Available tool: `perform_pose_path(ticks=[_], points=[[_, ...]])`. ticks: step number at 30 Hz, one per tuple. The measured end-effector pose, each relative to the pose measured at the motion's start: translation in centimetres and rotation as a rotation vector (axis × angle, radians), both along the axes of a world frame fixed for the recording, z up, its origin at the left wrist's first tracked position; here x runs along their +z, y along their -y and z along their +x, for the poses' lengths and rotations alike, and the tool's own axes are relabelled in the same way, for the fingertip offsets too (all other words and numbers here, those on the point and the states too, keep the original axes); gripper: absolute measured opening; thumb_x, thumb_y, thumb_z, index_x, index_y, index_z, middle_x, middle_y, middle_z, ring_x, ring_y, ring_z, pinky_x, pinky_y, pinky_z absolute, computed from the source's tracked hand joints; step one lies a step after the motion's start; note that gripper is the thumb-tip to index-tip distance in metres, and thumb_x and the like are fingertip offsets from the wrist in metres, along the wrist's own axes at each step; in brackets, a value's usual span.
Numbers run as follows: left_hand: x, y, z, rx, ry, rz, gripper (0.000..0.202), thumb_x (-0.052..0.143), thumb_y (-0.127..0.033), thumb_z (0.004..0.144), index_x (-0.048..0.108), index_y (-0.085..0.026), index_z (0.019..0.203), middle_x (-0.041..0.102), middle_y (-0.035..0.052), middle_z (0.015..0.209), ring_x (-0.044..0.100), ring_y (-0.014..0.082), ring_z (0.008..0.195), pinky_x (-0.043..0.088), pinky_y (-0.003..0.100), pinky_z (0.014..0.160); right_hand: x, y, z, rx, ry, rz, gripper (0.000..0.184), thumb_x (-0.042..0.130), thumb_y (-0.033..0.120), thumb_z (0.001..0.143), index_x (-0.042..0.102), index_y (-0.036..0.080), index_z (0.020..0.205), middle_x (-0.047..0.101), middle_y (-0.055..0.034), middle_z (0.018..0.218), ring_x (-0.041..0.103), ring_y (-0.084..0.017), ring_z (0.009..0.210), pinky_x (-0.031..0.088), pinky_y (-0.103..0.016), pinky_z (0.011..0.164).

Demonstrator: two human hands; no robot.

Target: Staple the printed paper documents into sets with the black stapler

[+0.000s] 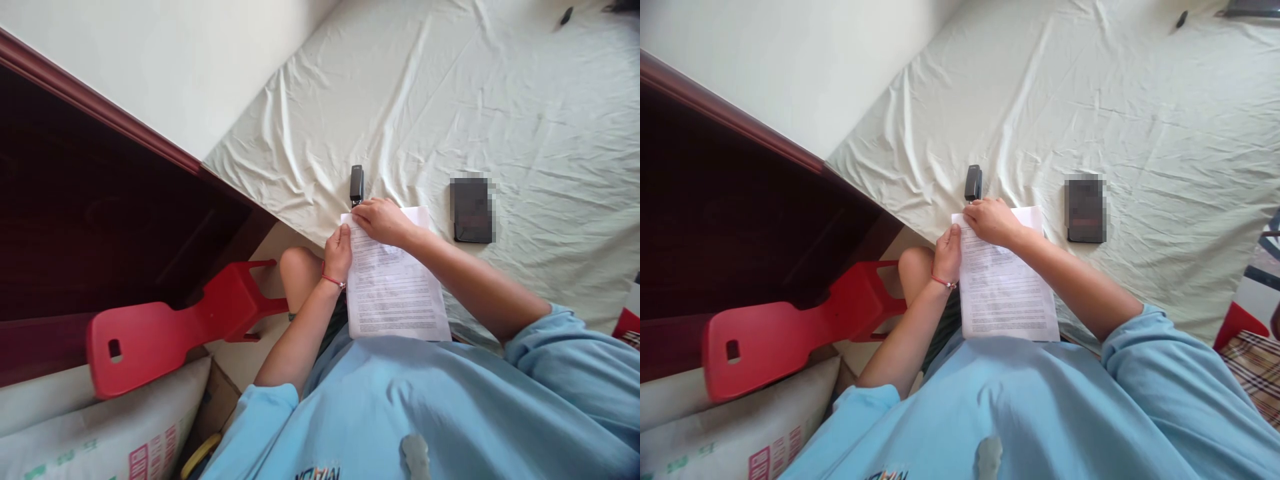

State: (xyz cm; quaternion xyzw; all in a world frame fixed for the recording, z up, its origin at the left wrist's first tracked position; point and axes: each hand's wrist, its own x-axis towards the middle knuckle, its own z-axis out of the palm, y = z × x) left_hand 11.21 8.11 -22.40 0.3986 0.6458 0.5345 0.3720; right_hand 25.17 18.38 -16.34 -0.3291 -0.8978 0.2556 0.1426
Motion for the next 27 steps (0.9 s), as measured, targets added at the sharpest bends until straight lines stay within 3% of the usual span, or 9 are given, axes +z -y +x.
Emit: perform_pose_path(ticks=[7,14,21,27], points=[[-1.5,-0.9,-0.3,0.055,0.15,-0.102,0.041,0.059,-0.056,0.094,0.065,-0.017,0.086,0.064,0.0026,0.076,0.06,0.0178,0.076,0.047,0.029,0.074,-1.8,-1.7,0.1,-0.17,0.111,-0.12,0.036,0.044,0.032,0.101,0.071,0.018,0.082,0.073,-0.0078,0.088,0.06,-0.024,0.092,0.039,-0.034,0.082],[0.1,-1.5,0.0,0.084,0.362,-0.314,0.015,0.06,-0.022,0.083,0.06,-0.018,0.069,0.061,0.0003,0.061,0.065,0.0191,0.071,0.05,0.029,0.07,-2.3,-4.6,-1.4,-0.263,0.331,-0.19,0.033,0.045,0.025,0.097,0.077,0.016,0.098,0.075,-0.0128,0.11,0.064,-0.028,0.102,0.042,-0.037,0.084],[0.6,-0.9,-0.4,0.076,0.427,-0.388,0.016,0.072,-0.027,0.071,0.062,-0.017,0.063,0.063,0.0023,0.057,0.069,0.0237,0.076,0.053,0.032,0.073,-2.1,-6.3,-2.4,-0.305,0.409,-0.195,0.033,0.047,0.028,0.099,0.076,0.014,0.107,0.074,-0.0166,0.115,0.065,-0.029,0.103,0.044,-0.037,0.085],[-0.1,-0.7,0.1,0.106,0.314,-0.37,0.017,0.061,-0.025,0.081,0.064,-0.017,0.066,0.061,0.0015,0.057,0.065,0.0201,0.069,0.047,0.028,0.065,-2.4,-6.2,-1.7,-0.303,0.378,-0.113,0.038,0.04,0.029,0.101,0.076,0.016,0.106,0.074,-0.015,0.114,0.06,-0.033,0.114,0.042,-0.043,0.093]])
